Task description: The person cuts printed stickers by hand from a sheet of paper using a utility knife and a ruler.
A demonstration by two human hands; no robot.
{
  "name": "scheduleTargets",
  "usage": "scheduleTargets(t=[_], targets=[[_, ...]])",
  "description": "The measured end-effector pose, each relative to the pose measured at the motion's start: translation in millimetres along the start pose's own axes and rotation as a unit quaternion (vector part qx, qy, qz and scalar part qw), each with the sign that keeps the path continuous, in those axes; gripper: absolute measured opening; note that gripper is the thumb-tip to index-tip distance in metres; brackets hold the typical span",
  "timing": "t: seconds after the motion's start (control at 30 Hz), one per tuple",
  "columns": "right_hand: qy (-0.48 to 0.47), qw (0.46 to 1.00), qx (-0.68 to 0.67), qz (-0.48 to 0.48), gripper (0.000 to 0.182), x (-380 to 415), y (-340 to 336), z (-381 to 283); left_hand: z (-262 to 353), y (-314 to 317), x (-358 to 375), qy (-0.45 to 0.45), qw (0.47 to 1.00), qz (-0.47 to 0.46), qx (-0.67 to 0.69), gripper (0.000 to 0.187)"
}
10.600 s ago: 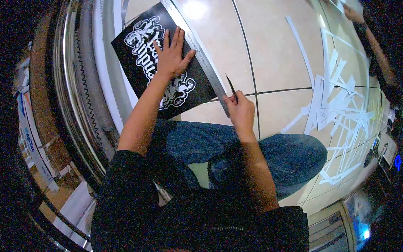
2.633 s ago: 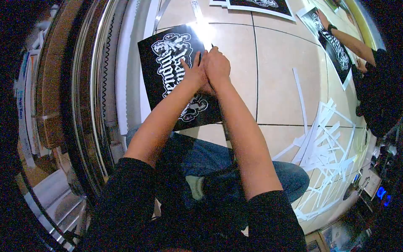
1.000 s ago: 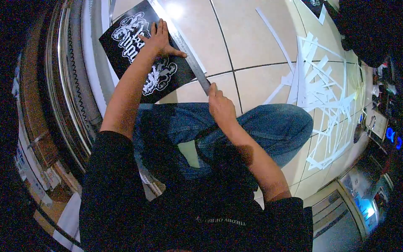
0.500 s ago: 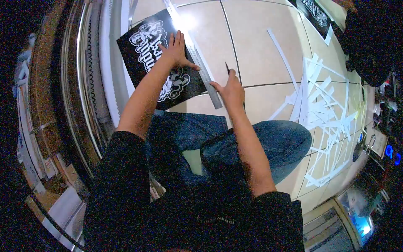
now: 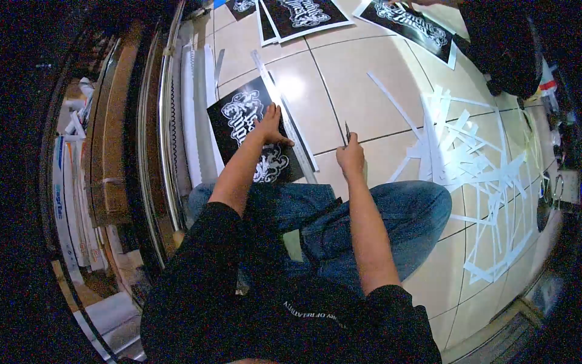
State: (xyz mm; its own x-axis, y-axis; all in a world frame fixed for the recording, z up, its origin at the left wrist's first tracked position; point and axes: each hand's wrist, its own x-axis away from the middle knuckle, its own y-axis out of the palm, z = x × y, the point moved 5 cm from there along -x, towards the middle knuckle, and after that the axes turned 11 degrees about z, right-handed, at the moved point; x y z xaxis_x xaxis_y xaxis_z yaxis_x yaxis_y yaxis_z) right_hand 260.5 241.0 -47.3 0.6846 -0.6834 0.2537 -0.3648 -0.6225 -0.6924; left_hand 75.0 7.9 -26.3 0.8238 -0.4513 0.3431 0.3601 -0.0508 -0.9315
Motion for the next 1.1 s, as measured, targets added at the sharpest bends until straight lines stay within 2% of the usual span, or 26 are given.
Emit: scheduleTargets(t=[0.13, 0.2, 0.23, 0.3, 0.4, 0.47, 0.5, 0.6, 0.7, 0.83, 0.93, 1.0, 1.07, 1.1], targets=[[-0.032, 0.999, 0.0, 0.008, 0.067, 9, 2, -28, 13, -3, 12, -0.008, 1.0, 0.003, -0.03, 0.154], [-0.15, 0.988, 0.034, 0.015, 0.073, 23, 4, -54, 12, -6, 10, -0.008, 0.999, -0.003, -0.053, 0.151], [-0.159, 0.986, 0.055, -0.002, 0.074, 35, -2, -67, 12, -9, 9, -0.001, 0.999, 0.018, -0.037, 0.15], [-0.151, 0.986, 0.06, -0.016, 0.073, 32, 1, -71, 7, -14, 6, 0.021, 0.998, 0.057, -0.028, 0.148], [-0.131, 0.99, 0.044, -0.02, 0.072, 16, 3, -65, -7, -23, -8, 0.023, 0.996, 0.064, -0.063, 0.149], [-0.101, 0.993, 0.053, 0.001, 0.072, 6, -6, -58, -19, -26, -15, 0.028, 0.995, 0.082, -0.052, 0.147], [-0.08, 0.995, 0.062, -0.019, 0.071, 0, -8, -58, -27, -27, -22, 0.03, 0.994, 0.092, -0.045, 0.146], [-0.081, 0.994, 0.071, -0.02, 0.071, -4, -5, -60, -44, -27, -34, 0.041, 0.991, 0.126, -0.037, 0.143], [-0.072, 0.991, 0.097, -0.052, 0.071, -8, 0, -64, -47, -22, -37, 0.07, 0.975, 0.21, -0.011, 0.142], [-0.029, 0.995, 0.066, -0.068, 0.069, -16, 13, -70, -48, -14, -40, 0.078, 0.966, 0.246, -0.022, 0.142], [-0.057, 0.996, 0.042, -0.053, 0.067, -13, 26, -93, -48, -18, -41, 0.081, 0.968, 0.236, -0.039, 0.142], [-0.119, 0.99, 0.056, -0.043, 0.067, -7, 37, -112, -50, -19, -44, 0.086, 0.969, 0.23, -0.033, 0.142], [-0.102, 0.99, 0.075, -0.064, 0.07, -3, 46, -116, -51, -20, -46, 0.101, 0.96, 0.262, -0.017, 0.139], [-0.13, 0.987, 0.088, -0.048, 0.072, -1, 50, -116, -52, -17, -46, 0.101, 0.96, 0.262, -0.017, 0.139]])
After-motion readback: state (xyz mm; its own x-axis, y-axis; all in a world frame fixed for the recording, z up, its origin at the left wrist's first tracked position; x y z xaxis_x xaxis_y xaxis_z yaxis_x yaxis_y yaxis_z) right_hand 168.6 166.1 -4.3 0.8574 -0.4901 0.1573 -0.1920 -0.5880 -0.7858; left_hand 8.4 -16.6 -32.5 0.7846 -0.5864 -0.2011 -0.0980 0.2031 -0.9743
